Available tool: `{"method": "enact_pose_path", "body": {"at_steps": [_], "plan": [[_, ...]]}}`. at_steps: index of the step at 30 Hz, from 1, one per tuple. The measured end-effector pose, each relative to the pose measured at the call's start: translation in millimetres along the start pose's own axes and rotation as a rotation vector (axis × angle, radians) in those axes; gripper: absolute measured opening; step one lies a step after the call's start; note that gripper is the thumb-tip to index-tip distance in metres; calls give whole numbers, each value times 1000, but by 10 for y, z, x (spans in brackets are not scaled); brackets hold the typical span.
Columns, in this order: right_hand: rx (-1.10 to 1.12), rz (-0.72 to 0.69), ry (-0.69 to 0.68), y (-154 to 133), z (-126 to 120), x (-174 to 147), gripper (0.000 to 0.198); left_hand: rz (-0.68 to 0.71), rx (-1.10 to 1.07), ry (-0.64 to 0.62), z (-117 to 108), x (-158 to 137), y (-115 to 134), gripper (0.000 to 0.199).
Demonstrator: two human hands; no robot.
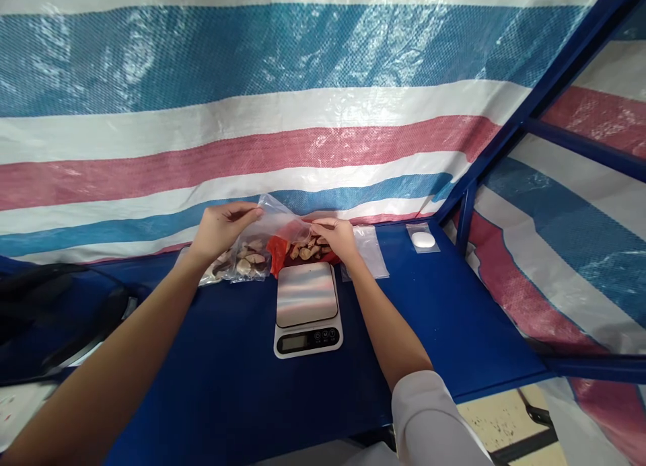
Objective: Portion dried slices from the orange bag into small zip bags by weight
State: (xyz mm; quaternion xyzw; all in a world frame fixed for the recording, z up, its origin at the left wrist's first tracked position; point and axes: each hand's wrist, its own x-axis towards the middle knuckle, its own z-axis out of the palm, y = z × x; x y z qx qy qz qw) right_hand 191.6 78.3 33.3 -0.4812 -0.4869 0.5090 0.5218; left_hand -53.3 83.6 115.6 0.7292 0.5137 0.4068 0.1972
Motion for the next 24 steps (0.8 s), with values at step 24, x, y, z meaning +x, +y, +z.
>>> {"method": "enact_pose_path", "body": {"at_steps": [24], "plan": [[118,-121,155,241,31,-808,46,-291,-851,309,783,-1094,-261,33]]}}
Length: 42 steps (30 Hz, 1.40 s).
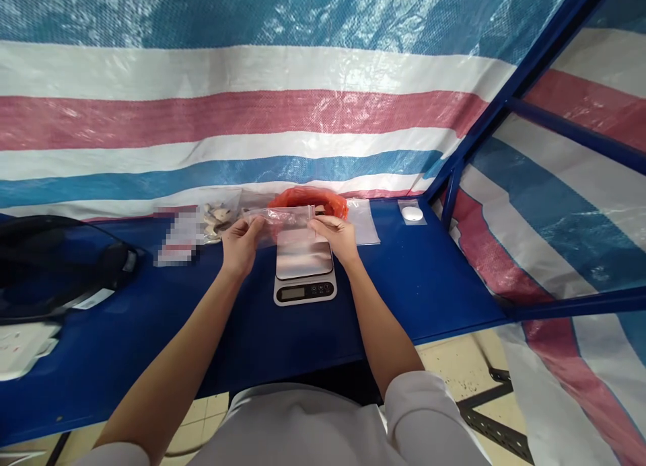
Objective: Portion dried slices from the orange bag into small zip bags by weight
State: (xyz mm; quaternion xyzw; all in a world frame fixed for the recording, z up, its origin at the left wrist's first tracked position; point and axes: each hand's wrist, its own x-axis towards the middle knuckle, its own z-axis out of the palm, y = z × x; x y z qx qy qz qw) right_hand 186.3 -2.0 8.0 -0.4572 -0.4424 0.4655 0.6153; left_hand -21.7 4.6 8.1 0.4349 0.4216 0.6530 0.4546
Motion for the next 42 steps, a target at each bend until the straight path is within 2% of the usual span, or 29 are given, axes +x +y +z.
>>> {"method": "enact_pose_path", "body": {"at_steps": [6,13,17,20,22,24,28,30,32,36,39,42], "plan": [[-46,-108,-76,25,-34,-33,33,-109,-156,-32,-53,-131,-43,34],[-95,-74,-98,44,-83,-16,40,-180,-249,5,-124,-108,33,40],[-105,-86,-96,36,-108,-8,41,-177,-211,-23,-172,-99,55,40],[-144,-106,-119,-20,-134,-6,38,-114,-62,-79,-223,-51,115,40],[-172,-130,-160,-83,-147,0,35,-80,119,-177,-231,7,221,43],[-202,-162,-210,-161,-152,14,32,-39,366,-360,-190,78,392,44],[-236,-216,-308,-328,-154,69,27,81,813,-670,33,226,796,35],[-238,-223,-357,-400,-164,97,26,59,878,-809,162,282,921,34],[-243,-218,-388,-455,-192,118,27,13,839,-857,267,315,952,32],[-262,-210,-343,-493,-320,142,32,-52,695,-834,394,288,784,31],[-252,-202,-223,-462,-474,163,38,-83,544,-724,459,199,578,29],[-256,-135,-127,-418,-634,184,44,-71,386,-609,551,84,394,28]]}}
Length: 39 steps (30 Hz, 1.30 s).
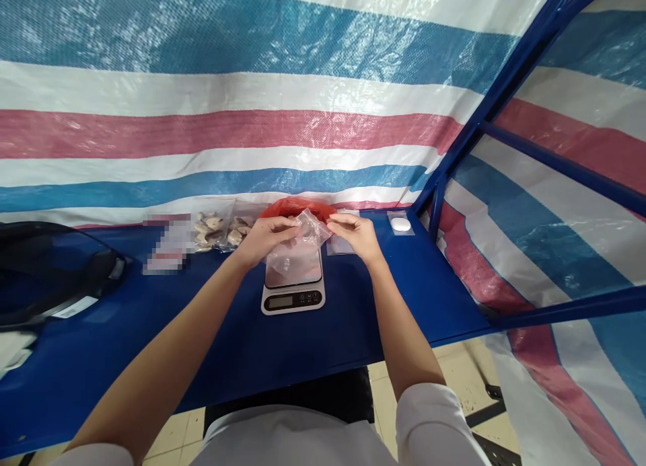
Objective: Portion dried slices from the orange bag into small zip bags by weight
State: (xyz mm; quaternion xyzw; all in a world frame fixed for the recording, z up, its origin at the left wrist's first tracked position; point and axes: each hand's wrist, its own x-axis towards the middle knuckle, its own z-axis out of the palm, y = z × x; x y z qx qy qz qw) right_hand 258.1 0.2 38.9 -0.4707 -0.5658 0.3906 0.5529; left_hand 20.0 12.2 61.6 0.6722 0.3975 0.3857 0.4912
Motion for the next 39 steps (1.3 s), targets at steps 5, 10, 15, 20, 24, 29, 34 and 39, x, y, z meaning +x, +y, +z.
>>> {"method": "enact_pose_path", "body": {"at_steps": [5,10,15,20,24,29,34,39], "plan": [[-1,160,-26,104,-174,12,50,-33,-258,167,344,49,-82,30],[50,183,-14,195,-326,127,45,-78,-392,200,606,163,-89,30],[72,217,39,248,-583,300,47,-10,-193,177,695,241,-146,26],[36,278,45,341,-929,504,51,208,307,224,732,252,-229,14],[-45,282,6,445,-1093,650,50,425,669,116,858,244,-247,18],[-180,230,-27,544,-1074,769,40,523,959,-113,1084,256,-209,22],[-311,113,-117,604,-951,825,28,479,1117,-265,1207,263,-220,22],[-514,20,-137,646,-857,842,21,417,1165,-311,1217,233,-276,26]]}}
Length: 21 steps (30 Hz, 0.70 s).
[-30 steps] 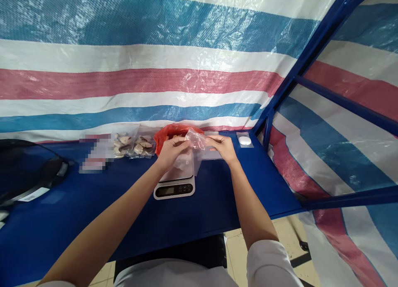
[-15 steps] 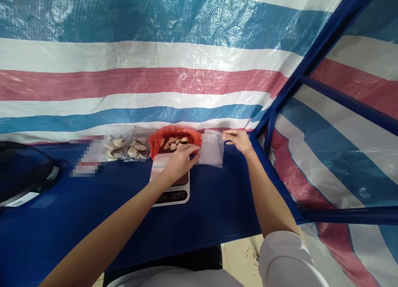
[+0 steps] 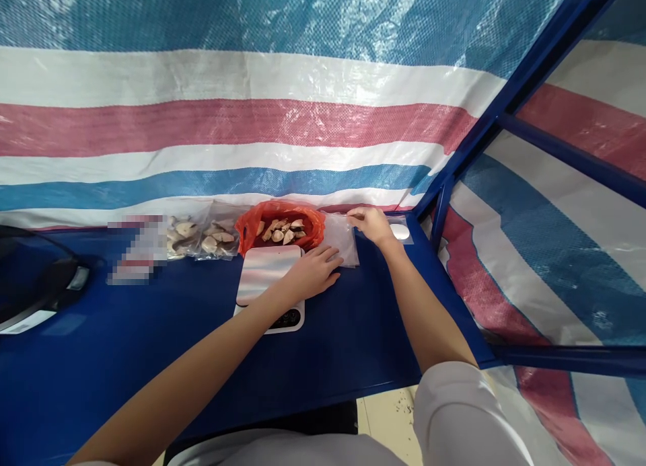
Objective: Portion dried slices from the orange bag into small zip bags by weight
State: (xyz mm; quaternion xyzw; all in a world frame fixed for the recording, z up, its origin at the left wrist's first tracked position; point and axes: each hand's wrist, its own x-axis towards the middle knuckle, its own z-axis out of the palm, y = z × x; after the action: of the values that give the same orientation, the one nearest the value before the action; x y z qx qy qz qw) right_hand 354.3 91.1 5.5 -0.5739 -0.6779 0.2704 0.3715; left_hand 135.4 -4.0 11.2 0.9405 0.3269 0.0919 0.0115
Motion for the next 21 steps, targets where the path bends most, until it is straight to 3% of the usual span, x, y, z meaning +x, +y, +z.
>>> {"method": "enact_pose_path", "body": {"at_steps": [6,9,14,21], "plan": [[-353,-115,162,-196,-48,-202,22,-25,-48,22,52,-22,4,27],[-353,-196,253,-314,-5,-371,28,-43,-48,38,81,-7,18,27],[-249,-308,83,-269,215,-449,24,-53,-49,35,115,14,34,30],[-370,-360,-143,-51,310,-267,31,-44,-53,50,134,-5,24,34]]}}
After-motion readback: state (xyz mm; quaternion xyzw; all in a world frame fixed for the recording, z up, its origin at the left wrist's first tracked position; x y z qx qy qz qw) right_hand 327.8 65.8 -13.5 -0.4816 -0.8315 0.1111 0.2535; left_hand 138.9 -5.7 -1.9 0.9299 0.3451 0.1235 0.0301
